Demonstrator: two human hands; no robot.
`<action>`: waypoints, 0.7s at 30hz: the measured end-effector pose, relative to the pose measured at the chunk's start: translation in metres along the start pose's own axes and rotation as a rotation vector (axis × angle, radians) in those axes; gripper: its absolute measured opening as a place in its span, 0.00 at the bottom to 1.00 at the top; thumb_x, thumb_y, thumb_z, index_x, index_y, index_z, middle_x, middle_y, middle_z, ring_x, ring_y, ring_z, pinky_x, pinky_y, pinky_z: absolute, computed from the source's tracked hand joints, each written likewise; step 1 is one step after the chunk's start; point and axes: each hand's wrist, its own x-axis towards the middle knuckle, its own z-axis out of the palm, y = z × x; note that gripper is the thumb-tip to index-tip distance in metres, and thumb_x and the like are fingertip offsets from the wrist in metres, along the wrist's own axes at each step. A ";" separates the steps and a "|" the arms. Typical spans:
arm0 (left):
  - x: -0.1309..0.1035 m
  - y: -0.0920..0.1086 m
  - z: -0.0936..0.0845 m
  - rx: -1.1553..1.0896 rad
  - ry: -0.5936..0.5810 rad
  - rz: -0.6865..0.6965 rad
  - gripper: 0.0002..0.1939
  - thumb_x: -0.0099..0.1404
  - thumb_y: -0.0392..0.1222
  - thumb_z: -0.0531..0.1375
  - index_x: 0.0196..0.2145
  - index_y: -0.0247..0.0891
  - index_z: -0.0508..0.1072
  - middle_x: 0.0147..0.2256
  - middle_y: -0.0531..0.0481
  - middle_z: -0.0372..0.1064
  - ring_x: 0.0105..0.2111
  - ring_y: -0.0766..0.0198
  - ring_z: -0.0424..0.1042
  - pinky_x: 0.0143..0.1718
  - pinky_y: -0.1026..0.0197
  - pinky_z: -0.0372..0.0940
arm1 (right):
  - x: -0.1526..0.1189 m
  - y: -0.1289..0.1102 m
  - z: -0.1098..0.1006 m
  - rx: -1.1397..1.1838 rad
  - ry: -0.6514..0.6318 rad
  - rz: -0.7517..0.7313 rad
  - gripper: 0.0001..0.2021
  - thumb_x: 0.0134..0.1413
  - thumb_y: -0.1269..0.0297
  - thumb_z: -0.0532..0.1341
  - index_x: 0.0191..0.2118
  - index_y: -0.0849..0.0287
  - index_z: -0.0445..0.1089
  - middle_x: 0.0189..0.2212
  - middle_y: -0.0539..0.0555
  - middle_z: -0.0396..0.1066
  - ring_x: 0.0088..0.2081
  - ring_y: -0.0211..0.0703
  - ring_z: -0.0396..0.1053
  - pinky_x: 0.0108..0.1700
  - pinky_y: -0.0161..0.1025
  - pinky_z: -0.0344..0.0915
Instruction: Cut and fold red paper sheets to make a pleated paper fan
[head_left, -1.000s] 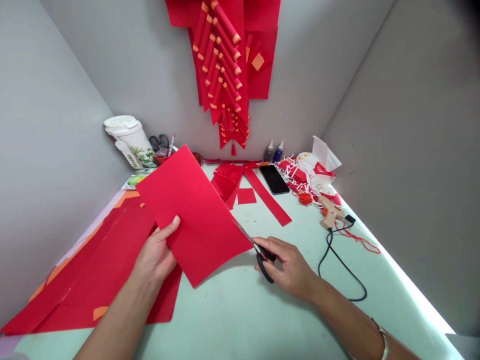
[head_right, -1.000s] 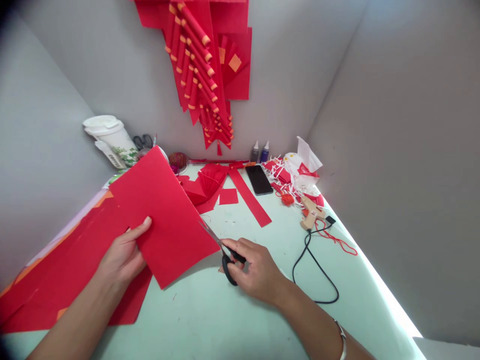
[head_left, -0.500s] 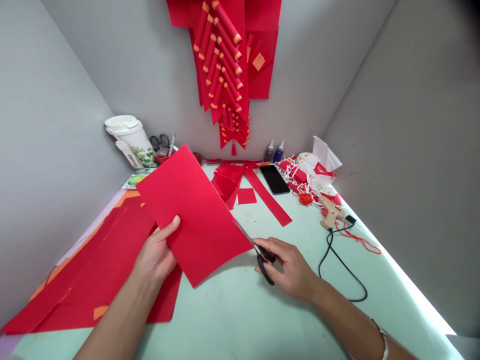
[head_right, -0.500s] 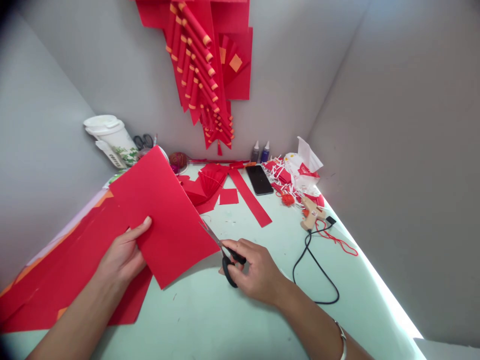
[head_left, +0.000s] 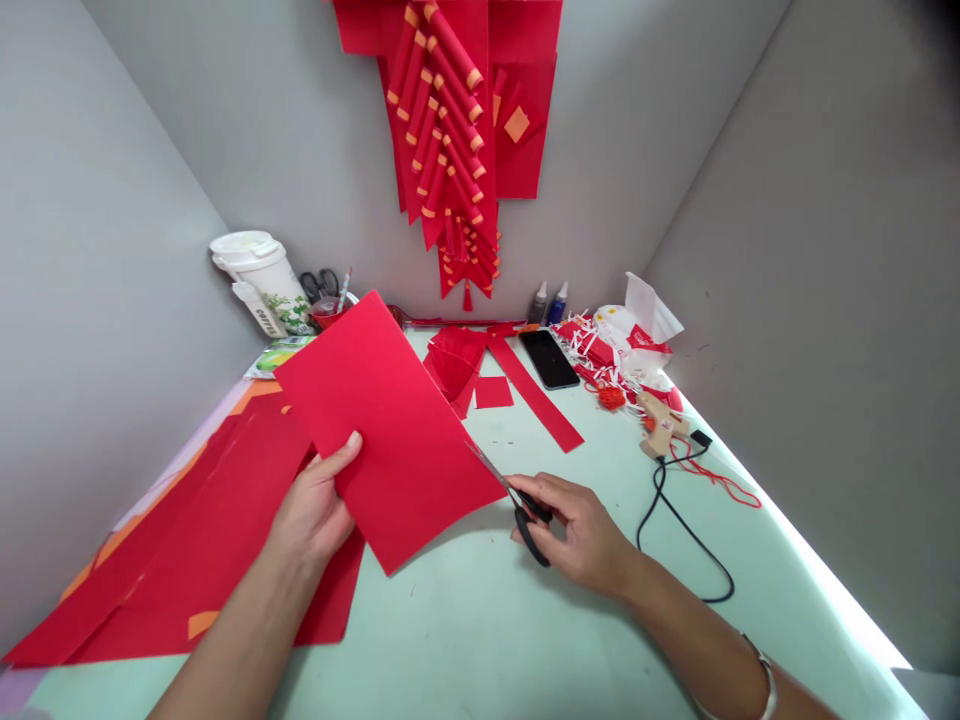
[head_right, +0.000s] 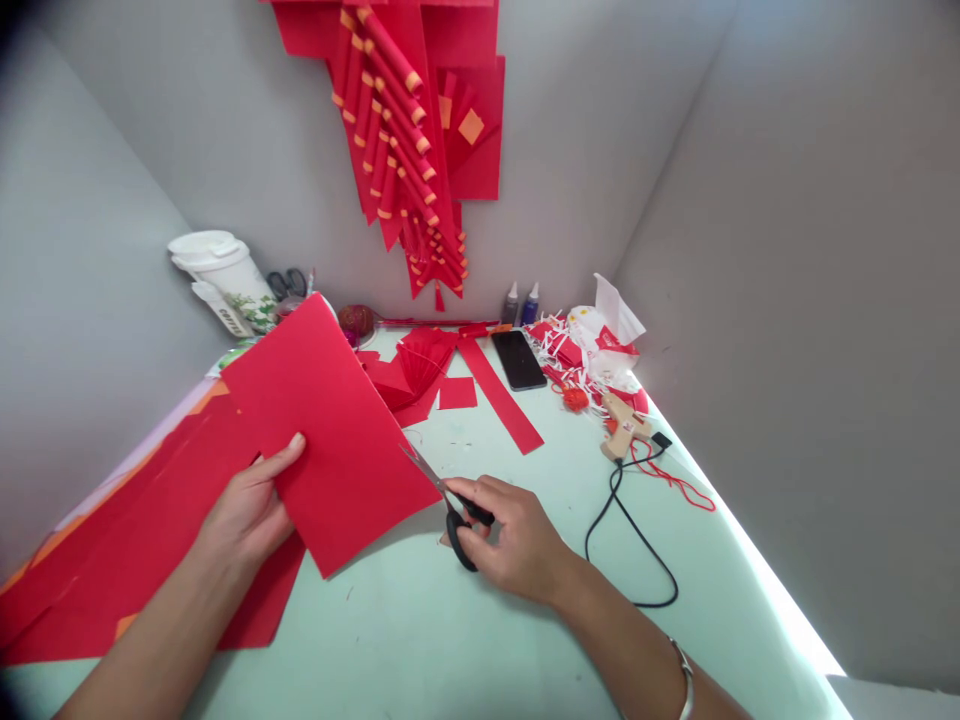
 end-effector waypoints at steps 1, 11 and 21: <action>0.000 0.000 0.000 -0.001 0.001 -0.001 0.15 0.61 0.27 0.60 0.45 0.35 0.75 0.38 0.41 0.79 0.36 0.53 0.80 0.45 0.52 0.74 | 0.000 0.000 0.000 -0.001 0.001 -0.002 0.22 0.53 0.72 0.59 0.54 0.54 0.69 0.29 0.49 0.64 0.29 0.37 0.64 0.35 0.35 0.67; -0.005 0.000 0.008 -0.014 0.040 -0.002 0.15 0.62 0.27 0.59 0.46 0.35 0.75 0.37 0.42 0.79 0.38 0.52 0.80 0.46 0.51 0.74 | 0.000 -0.002 0.002 0.021 0.011 0.008 0.24 0.52 0.75 0.56 0.56 0.54 0.68 0.30 0.51 0.69 0.31 0.38 0.68 0.37 0.36 0.68; -0.005 0.000 0.009 -0.010 0.040 0.009 0.15 0.62 0.26 0.59 0.46 0.35 0.75 0.39 0.41 0.79 0.41 0.51 0.79 0.47 0.52 0.73 | 0.000 0.000 0.003 0.052 0.013 0.035 0.24 0.53 0.75 0.57 0.56 0.54 0.68 0.30 0.50 0.67 0.31 0.37 0.70 0.37 0.35 0.69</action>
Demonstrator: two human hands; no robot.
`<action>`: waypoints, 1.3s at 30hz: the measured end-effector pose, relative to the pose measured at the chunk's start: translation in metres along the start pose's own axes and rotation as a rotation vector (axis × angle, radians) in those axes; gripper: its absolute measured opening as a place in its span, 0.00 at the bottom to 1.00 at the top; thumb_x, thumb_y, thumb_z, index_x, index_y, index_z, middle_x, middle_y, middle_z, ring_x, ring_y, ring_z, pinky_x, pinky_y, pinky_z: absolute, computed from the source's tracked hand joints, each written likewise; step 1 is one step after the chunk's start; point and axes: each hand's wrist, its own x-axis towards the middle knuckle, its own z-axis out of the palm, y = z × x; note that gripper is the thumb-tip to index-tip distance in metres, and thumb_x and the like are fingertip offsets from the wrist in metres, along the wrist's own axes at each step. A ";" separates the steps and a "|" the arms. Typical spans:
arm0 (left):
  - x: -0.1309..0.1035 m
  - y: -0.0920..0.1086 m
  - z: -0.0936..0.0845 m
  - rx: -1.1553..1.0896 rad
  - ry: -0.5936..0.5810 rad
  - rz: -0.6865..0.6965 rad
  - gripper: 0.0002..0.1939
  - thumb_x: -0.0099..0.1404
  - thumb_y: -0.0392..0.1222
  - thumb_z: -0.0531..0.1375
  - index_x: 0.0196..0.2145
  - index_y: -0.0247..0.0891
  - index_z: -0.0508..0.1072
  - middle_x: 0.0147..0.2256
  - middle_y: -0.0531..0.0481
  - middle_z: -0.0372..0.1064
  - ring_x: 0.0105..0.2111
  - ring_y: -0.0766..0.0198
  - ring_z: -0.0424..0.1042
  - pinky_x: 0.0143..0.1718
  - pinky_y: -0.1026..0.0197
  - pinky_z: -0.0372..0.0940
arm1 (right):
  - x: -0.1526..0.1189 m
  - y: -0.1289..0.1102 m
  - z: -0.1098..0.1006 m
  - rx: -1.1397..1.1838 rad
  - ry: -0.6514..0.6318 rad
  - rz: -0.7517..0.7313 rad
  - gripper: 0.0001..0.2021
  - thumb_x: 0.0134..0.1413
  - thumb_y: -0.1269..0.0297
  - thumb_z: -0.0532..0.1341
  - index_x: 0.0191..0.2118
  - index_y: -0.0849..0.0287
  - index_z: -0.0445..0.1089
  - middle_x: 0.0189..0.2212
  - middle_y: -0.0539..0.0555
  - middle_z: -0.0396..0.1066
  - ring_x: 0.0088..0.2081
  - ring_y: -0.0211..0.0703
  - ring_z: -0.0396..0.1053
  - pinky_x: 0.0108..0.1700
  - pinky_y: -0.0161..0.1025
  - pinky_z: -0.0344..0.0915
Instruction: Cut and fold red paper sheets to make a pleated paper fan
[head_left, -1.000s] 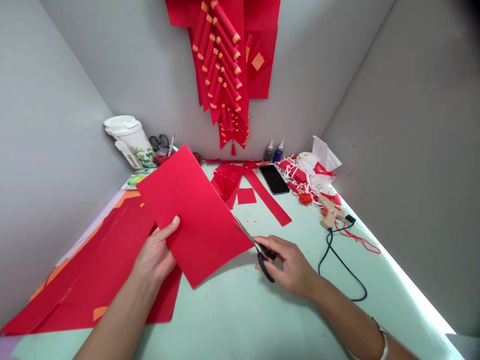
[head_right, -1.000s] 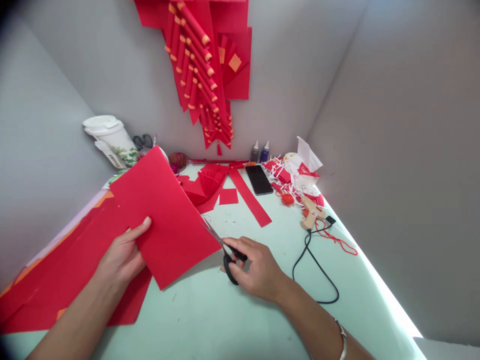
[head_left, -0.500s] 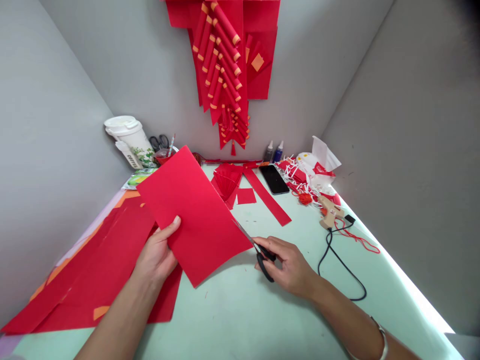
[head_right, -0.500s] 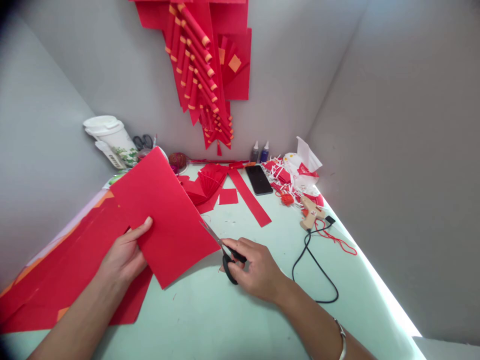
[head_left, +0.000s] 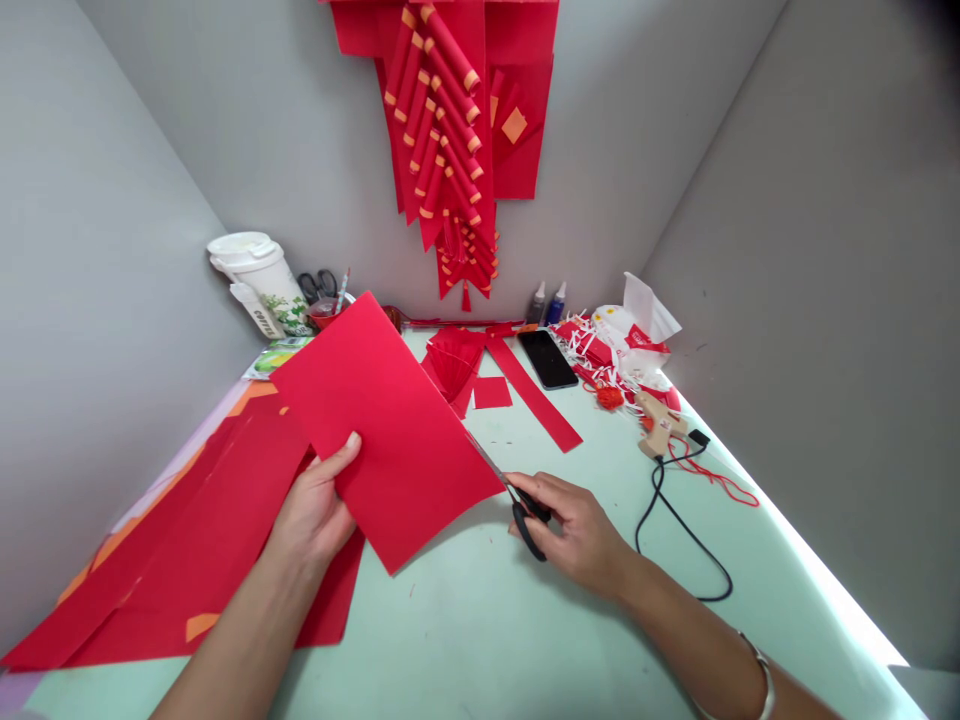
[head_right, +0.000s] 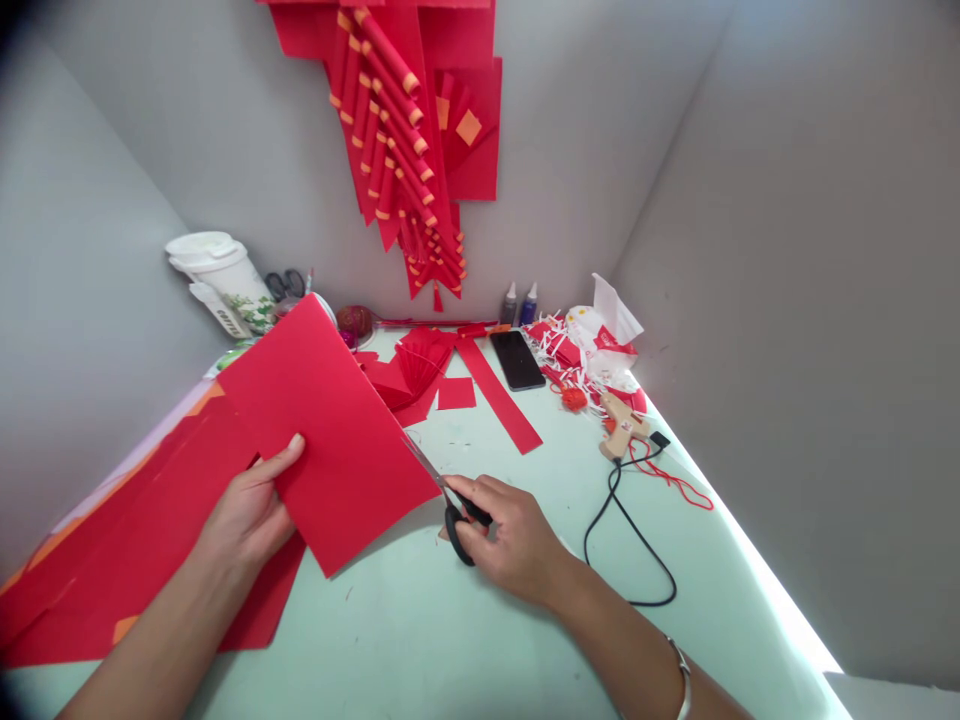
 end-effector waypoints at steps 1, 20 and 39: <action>-0.001 0.000 0.000 0.000 -0.001 0.000 0.16 0.62 0.26 0.59 0.47 0.35 0.75 0.39 0.41 0.79 0.41 0.51 0.79 0.47 0.52 0.73 | 0.000 0.000 0.000 -0.003 0.000 0.000 0.24 0.53 0.75 0.57 0.56 0.54 0.68 0.30 0.50 0.67 0.31 0.37 0.70 0.37 0.35 0.69; -0.001 -0.002 0.000 0.010 0.013 0.009 0.15 0.62 0.26 0.59 0.45 0.35 0.75 0.38 0.43 0.79 0.40 0.52 0.79 0.47 0.52 0.74 | 0.000 0.000 0.000 -0.029 -0.006 -0.013 0.24 0.53 0.74 0.58 0.56 0.53 0.68 0.30 0.50 0.67 0.31 0.38 0.66 0.36 0.35 0.67; -0.001 -0.004 0.000 -0.015 0.020 0.007 0.15 0.62 0.26 0.59 0.46 0.34 0.75 0.38 0.42 0.79 0.38 0.54 0.79 0.46 0.52 0.74 | -0.001 -0.002 0.000 0.006 0.000 0.006 0.24 0.52 0.77 0.56 0.55 0.55 0.69 0.31 0.50 0.68 0.31 0.37 0.70 0.37 0.34 0.68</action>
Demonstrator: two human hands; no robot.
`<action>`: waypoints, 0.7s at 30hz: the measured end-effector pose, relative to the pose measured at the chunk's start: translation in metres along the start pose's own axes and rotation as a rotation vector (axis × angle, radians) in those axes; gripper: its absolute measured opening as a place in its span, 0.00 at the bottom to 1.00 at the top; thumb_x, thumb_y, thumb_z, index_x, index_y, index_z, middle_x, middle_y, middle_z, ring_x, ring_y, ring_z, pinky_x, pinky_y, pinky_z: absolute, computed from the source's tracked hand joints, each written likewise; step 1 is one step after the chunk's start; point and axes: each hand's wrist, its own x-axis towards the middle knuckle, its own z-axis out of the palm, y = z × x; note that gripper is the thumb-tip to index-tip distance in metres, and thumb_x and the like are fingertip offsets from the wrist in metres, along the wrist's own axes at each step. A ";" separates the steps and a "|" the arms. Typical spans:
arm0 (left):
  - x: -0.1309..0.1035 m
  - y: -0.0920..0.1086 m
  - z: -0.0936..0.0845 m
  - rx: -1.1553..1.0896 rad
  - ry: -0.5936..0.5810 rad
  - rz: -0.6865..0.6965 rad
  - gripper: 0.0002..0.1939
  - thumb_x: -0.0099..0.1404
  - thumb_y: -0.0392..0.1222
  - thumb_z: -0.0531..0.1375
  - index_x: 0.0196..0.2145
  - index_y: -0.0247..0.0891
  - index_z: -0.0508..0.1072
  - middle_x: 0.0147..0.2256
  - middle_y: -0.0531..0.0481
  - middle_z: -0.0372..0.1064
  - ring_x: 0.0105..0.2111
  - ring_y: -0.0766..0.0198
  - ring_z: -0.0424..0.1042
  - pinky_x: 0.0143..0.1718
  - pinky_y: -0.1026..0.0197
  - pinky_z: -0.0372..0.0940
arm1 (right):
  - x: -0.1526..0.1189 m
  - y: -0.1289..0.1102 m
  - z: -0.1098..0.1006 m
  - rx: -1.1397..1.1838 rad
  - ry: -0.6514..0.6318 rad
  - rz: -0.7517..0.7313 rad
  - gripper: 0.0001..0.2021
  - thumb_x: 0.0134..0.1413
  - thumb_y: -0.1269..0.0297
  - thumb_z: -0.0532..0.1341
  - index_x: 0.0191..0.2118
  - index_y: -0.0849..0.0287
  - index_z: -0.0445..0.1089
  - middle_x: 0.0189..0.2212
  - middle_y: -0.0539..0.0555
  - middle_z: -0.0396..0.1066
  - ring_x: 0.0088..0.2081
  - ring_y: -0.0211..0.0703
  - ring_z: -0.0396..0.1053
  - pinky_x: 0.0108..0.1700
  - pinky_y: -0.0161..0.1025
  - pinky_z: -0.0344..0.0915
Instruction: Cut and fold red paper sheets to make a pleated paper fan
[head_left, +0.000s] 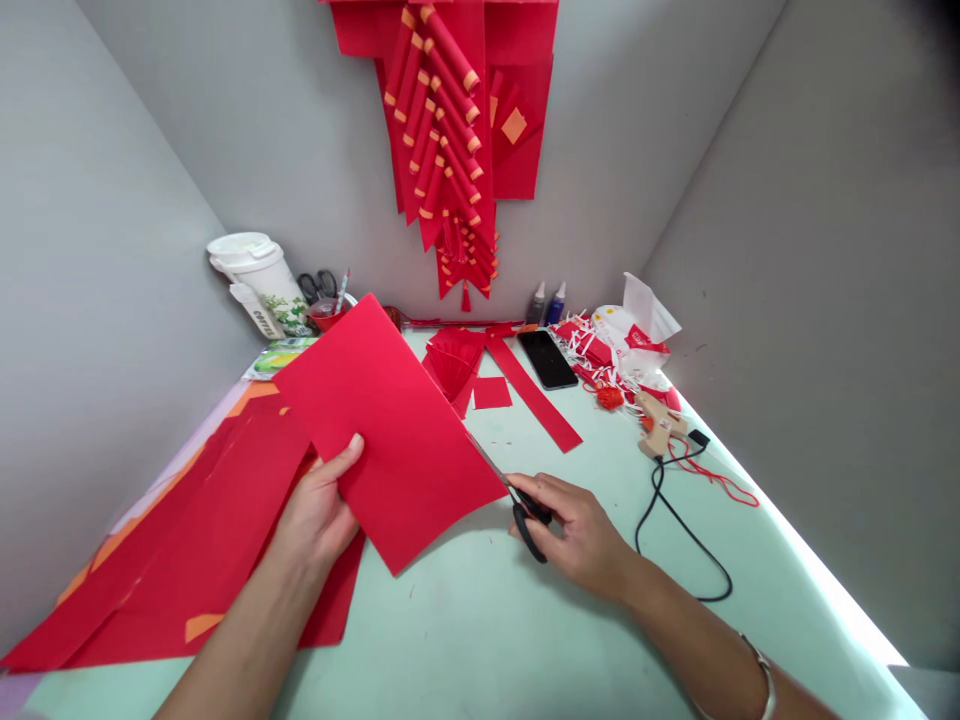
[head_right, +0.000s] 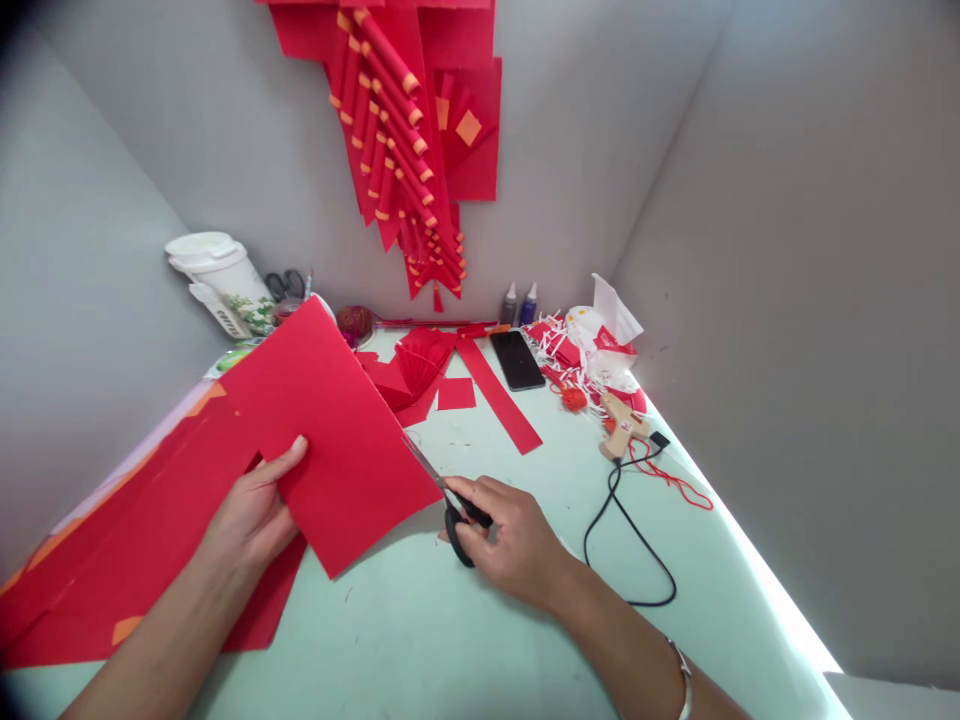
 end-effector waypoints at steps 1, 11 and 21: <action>0.000 0.000 0.000 -0.001 0.002 0.001 0.16 0.62 0.26 0.59 0.46 0.34 0.75 0.38 0.42 0.79 0.38 0.53 0.79 0.46 0.52 0.74 | 0.000 0.000 0.000 -0.002 0.001 -0.003 0.24 0.52 0.77 0.56 0.55 0.55 0.69 0.31 0.50 0.68 0.31 0.37 0.70 0.37 0.34 0.68; 0.001 0.000 0.000 -0.001 0.003 0.008 0.16 0.61 0.27 0.60 0.47 0.35 0.75 0.38 0.42 0.79 0.39 0.52 0.79 0.46 0.52 0.74 | 0.001 -0.001 0.000 -0.004 0.006 -0.019 0.23 0.53 0.77 0.56 0.55 0.56 0.69 0.31 0.51 0.69 0.31 0.37 0.70 0.37 0.34 0.68; 0.001 0.001 0.001 -0.006 -0.005 -0.003 0.15 0.63 0.26 0.58 0.46 0.34 0.75 0.38 0.42 0.79 0.38 0.53 0.79 0.47 0.52 0.74 | 0.000 -0.001 0.000 -0.021 0.009 -0.034 0.24 0.53 0.78 0.55 0.55 0.56 0.69 0.31 0.51 0.72 0.32 0.37 0.71 0.37 0.33 0.68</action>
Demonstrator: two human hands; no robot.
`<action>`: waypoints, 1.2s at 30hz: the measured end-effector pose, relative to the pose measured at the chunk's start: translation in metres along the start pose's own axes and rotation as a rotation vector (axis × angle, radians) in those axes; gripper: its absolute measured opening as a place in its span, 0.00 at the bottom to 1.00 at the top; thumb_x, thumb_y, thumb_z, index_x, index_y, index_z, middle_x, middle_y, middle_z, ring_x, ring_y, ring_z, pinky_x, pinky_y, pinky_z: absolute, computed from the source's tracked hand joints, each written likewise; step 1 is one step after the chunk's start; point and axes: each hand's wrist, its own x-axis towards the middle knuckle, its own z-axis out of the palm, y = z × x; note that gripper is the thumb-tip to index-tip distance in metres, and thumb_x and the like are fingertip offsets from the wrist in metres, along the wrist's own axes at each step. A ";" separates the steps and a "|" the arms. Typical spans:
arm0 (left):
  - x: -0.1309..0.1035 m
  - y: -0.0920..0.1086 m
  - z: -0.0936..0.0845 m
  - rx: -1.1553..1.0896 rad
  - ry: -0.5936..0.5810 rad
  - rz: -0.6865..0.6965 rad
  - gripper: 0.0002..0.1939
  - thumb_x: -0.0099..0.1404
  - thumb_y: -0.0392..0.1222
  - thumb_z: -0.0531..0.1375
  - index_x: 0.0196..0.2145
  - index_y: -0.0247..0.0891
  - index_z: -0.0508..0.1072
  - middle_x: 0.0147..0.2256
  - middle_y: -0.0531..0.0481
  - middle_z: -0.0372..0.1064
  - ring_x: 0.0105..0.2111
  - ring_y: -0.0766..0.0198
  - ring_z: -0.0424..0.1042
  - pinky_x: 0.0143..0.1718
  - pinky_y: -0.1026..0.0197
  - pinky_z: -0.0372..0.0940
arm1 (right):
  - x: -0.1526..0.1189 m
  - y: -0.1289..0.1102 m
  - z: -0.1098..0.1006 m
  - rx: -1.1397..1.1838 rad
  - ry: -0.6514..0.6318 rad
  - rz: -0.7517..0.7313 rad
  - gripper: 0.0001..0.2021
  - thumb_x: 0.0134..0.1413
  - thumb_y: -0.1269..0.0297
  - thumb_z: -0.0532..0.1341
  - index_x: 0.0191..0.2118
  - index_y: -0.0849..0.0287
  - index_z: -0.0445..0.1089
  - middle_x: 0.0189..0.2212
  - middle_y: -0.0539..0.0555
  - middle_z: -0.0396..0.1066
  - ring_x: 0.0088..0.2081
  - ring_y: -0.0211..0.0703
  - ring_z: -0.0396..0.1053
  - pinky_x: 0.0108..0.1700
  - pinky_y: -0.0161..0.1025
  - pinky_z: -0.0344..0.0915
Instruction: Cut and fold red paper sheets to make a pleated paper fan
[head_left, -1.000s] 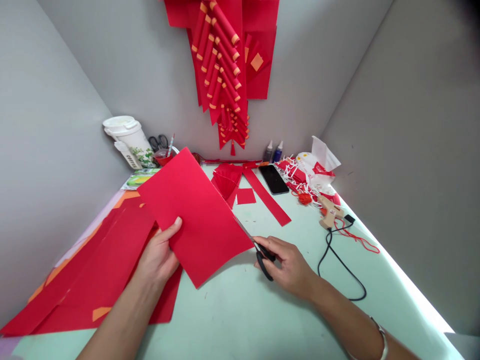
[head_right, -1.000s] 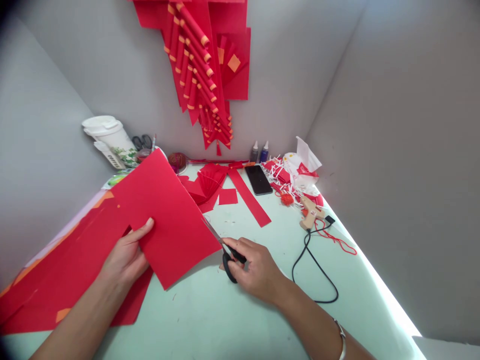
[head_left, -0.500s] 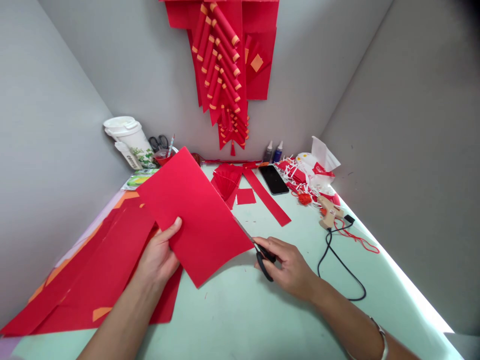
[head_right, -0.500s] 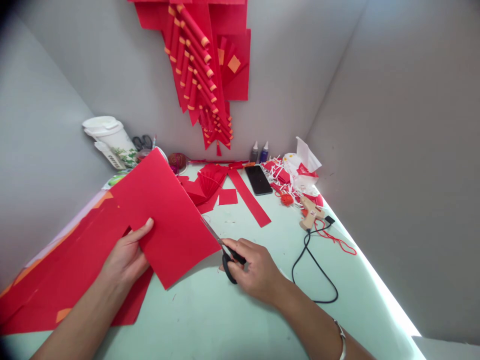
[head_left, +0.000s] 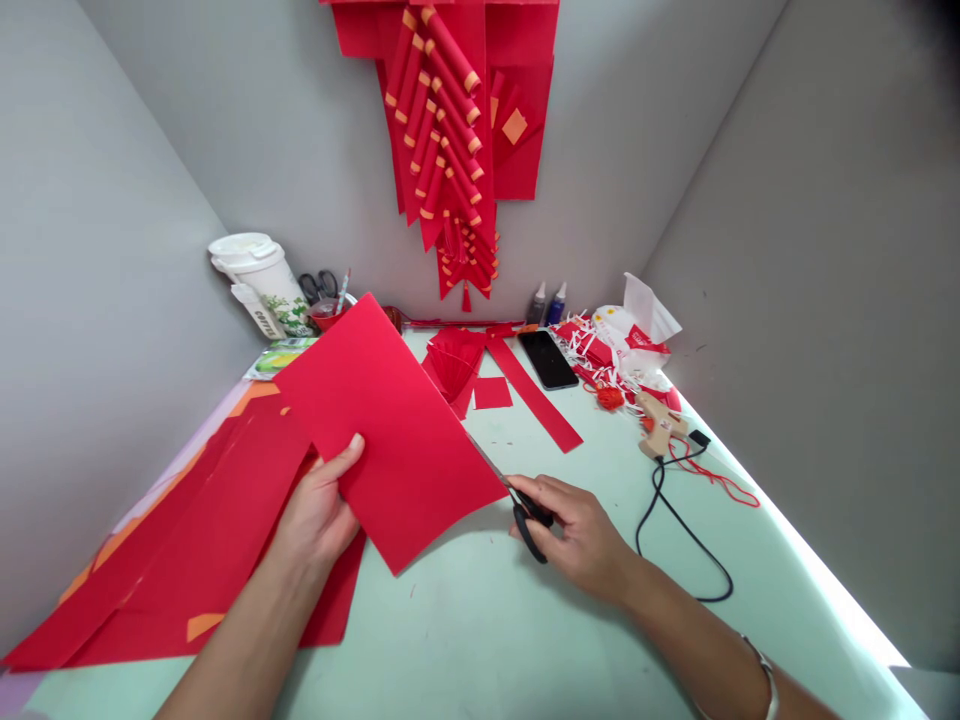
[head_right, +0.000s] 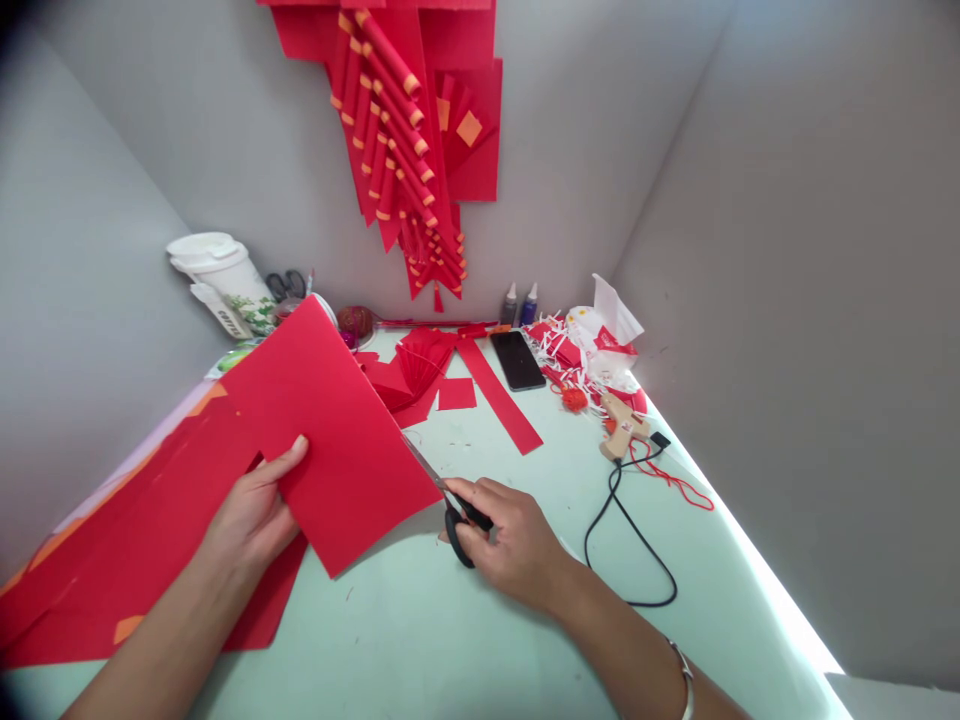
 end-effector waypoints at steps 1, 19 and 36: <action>0.000 0.000 0.000 0.002 0.003 0.004 0.14 0.63 0.26 0.59 0.45 0.34 0.75 0.38 0.42 0.79 0.38 0.53 0.79 0.47 0.52 0.74 | 0.000 0.000 0.000 -0.001 0.000 -0.001 0.24 0.53 0.78 0.55 0.56 0.56 0.68 0.31 0.51 0.73 0.32 0.37 0.71 0.37 0.33 0.68; -0.004 0.001 0.003 0.015 0.005 0.006 0.14 0.62 0.26 0.58 0.45 0.34 0.76 0.37 0.42 0.79 0.38 0.53 0.79 0.46 0.52 0.74 | 0.000 -0.001 -0.002 0.013 -0.018 0.012 0.24 0.54 0.77 0.55 0.56 0.54 0.68 0.32 0.51 0.72 0.33 0.38 0.73 0.37 0.33 0.70; -0.003 0.002 0.001 0.026 -0.002 -0.010 0.14 0.62 0.26 0.58 0.44 0.35 0.76 0.38 0.43 0.79 0.41 0.52 0.79 0.48 0.52 0.73 | 0.001 0.002 -0.001 0.045 -0.004 0.058 0.22 0.52 0.74 0.59 0.53 0.56 0.70 0.31 0.51 0.74 0.30 0.38 0.69 0.34 0.34 0.66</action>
